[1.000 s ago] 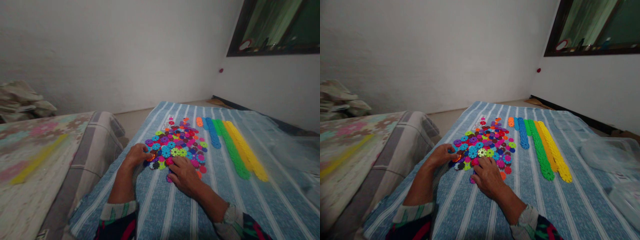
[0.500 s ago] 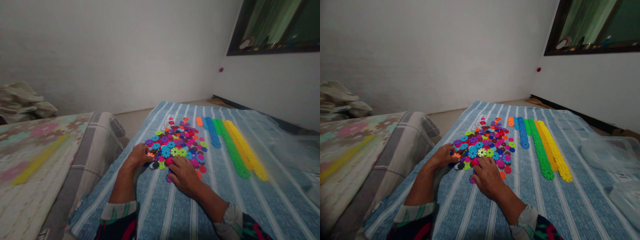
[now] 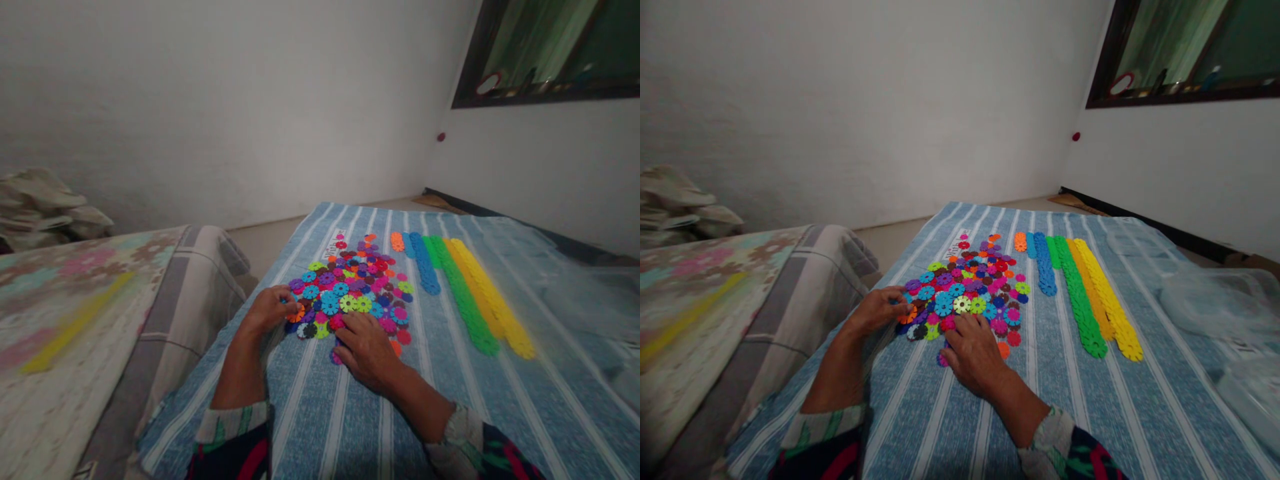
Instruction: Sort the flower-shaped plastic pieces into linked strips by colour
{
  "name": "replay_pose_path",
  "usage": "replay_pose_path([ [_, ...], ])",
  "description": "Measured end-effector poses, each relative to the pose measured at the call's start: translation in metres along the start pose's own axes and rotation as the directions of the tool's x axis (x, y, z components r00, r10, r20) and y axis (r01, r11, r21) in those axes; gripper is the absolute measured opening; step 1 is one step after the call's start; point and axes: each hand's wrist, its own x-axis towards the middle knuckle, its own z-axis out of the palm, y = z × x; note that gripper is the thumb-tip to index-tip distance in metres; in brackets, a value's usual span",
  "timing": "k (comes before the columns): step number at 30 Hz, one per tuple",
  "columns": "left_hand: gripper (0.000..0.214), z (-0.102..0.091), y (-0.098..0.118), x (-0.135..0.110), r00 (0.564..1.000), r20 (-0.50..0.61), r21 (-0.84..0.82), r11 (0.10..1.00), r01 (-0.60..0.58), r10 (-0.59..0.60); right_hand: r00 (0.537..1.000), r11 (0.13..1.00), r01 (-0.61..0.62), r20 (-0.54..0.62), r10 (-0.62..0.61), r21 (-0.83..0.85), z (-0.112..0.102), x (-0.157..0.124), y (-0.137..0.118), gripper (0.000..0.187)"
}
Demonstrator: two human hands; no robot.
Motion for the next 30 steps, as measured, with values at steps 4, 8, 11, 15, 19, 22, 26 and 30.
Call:
replay_pose_path([
  [4,0.022,-0.003,0.007,-0.003,0.999,-0.042,-0.118,0.993,0.017,-0.022,1.0,1.0,0.008,-0.013,-0.008,0.004,0.0,0.0,0.0,0.015],
  [8,0.029,0.0,0.016,-0.006,1.0,-0.019,-0.2,0.979,0.021,-0.025,0.999,1.0,0.015,-0.043,-0.013,0.024,-0.001,0.0,-0.001,0.014],
  [11,0.032,0.006,0.026,-0.007,1.0,0.01,-0.251,0.968,-0.012,0.015,0.991,0.996,-0.004,-0.134,0.015,0.084,-0.002,0.003,-0.002,0.012],
  [15,0.037,0.018,0.041,-0.01,0.996,0.053,-0.297,0.953,-0.058,0.078,0.96,0.983,-0.042,-0.266,0.09,0.181,-0.006,0.012,-0.004,0.011],
  [19,0.04,0.026,0.053,-0.012,0.986,0.109,-0.313,0.946,-0.089,0.129,0.928,0.951,-0.162,-0.288,0.238,0.264,-0.009,0.019,-0.004,0.016],
  [22,0.042,0.031,0.058,-0.013,0.979,0.123,-0.318,0.941,-0.118,0.164,0.898,0.909,-0.228,-0.285,0.334,0.35,-0.01,0.021,-0.002,0.022],
  [26,0.04,0.037,0.062,-0.014,0.975,0.12,-0.358,0.924,-0.135,0.189,0.861,0.807,-0.294,-0.224,0.456,0.511,-0.014,0.024,0.0,0.02],
  [30,0.034,0.042,0.065,-0.015,0.97,0.116,-0.397,0.905,-0.154,0.216,0.851,0.664,-0.31,-0.113,0.513,0.68,-0.018,0.028,0.006,0.015],
])
